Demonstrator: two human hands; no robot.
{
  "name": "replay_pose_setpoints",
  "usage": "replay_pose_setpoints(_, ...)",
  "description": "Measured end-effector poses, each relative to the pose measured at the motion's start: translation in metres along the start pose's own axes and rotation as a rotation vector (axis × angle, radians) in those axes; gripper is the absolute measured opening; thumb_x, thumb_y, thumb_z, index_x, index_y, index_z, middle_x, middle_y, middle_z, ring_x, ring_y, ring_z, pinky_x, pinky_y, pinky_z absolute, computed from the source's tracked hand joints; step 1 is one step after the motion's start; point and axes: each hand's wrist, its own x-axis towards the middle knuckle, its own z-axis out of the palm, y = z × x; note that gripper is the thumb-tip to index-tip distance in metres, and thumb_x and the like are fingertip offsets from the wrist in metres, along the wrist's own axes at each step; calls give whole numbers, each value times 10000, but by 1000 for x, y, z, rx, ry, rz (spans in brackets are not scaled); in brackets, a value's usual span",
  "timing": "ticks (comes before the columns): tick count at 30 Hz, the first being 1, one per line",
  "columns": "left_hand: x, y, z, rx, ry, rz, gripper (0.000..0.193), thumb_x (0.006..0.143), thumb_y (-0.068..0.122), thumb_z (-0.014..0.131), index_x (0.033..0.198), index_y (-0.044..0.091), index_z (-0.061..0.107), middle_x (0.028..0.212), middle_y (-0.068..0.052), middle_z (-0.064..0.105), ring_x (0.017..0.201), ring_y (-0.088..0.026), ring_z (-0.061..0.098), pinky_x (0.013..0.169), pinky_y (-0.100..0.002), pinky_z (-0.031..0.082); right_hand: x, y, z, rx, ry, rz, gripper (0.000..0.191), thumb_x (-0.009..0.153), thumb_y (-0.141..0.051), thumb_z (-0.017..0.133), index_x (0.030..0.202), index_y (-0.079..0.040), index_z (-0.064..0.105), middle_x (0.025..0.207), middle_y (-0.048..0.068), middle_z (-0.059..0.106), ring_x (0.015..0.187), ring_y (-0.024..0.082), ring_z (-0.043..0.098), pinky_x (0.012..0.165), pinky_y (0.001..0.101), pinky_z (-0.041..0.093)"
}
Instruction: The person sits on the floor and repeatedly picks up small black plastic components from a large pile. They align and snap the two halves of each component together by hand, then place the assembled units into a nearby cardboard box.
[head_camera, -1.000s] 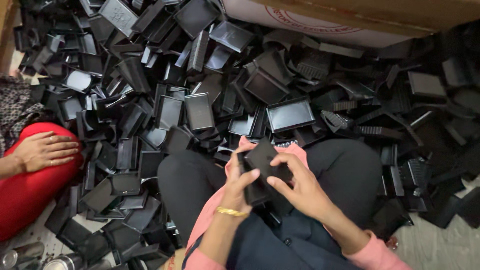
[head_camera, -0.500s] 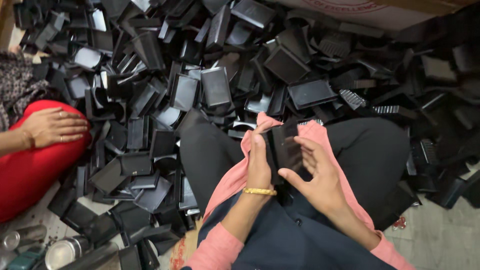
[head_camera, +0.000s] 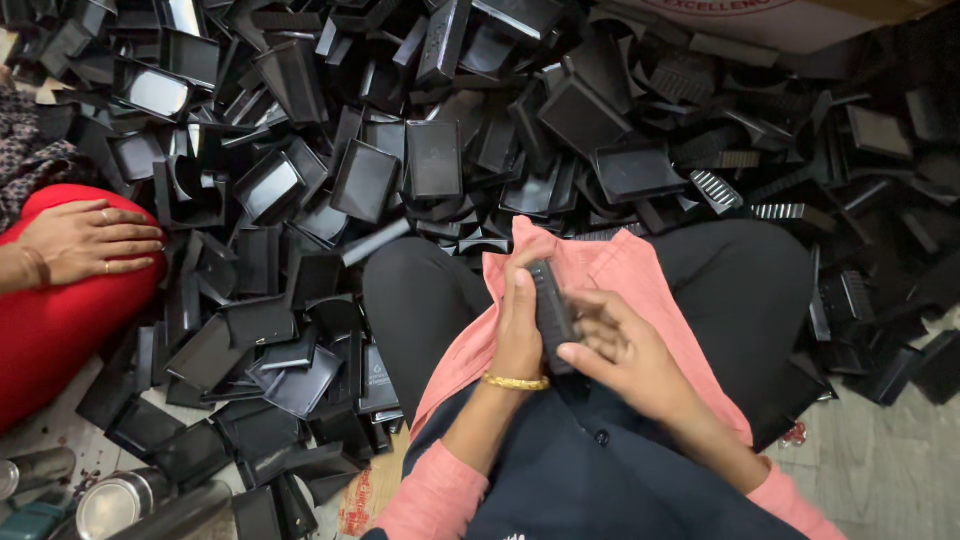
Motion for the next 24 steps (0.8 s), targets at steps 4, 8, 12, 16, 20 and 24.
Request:
replay_pose_setpoints(4,4,17,-41,764,-4,281,358,1041,385,580,942,54,673,812,-70,631,720,-144,599,675,-302,489,6,1,-11,569,-328,147,527,991,-202,693,1392,113,560,1333,196,666,1238,276,629,1066,434,486)
replay_pose_setpoints(8,2,24,-63,835,264,294,414,954,345,666,738,21,523,609,-80,459,552,-176,461,547,-340,424,5,11,13,139,-123,-19,611,822,-44,753,1377,4,503,1304,78,651,1240,157,619,1066,341,489)
replay_pose_setpoints(12,-6,25,-70,818,336,217,430,963,333,651,713,17,499,586,-73,444,540,-179,444,534,-326,390,7,2,44,19,29,-6,464,832,-58,772,1262,38,626,1100,68,760,1037,144,719,929,307,592)
replay_pose_setpoints(16,-6,23,-78,759,329,230,361,1037,320,593,825,27,579,703,-58,572,650,-176,567,648,-303,482,38,-65,27,-520,-35,126,501,778,-219,830,1236,-61,703,765,69,724,698,137,693,651,293,565)
replay_pose_setpoints(20,3,16,-84,872,131,98,297,1041,326,547,1131,56,631,1021,-112,654,833,-256,688,737,-369,568,96,-145,-54,-706,115,-738,146,1020,-163,724,1011,-18,746,953,86,678,886,169,656,774,311,533)
replay_pose_setpoints(24,3,-10,-65,1447,-132,-289,529,907,378,711,1323,122,508,1083,-165,614,876,-391,696,719,-497,565,114,-140,-92,38,192,-665,181,1139,-158,606,1025,-31,667,959,47,683,768,130,606,695,243,466)
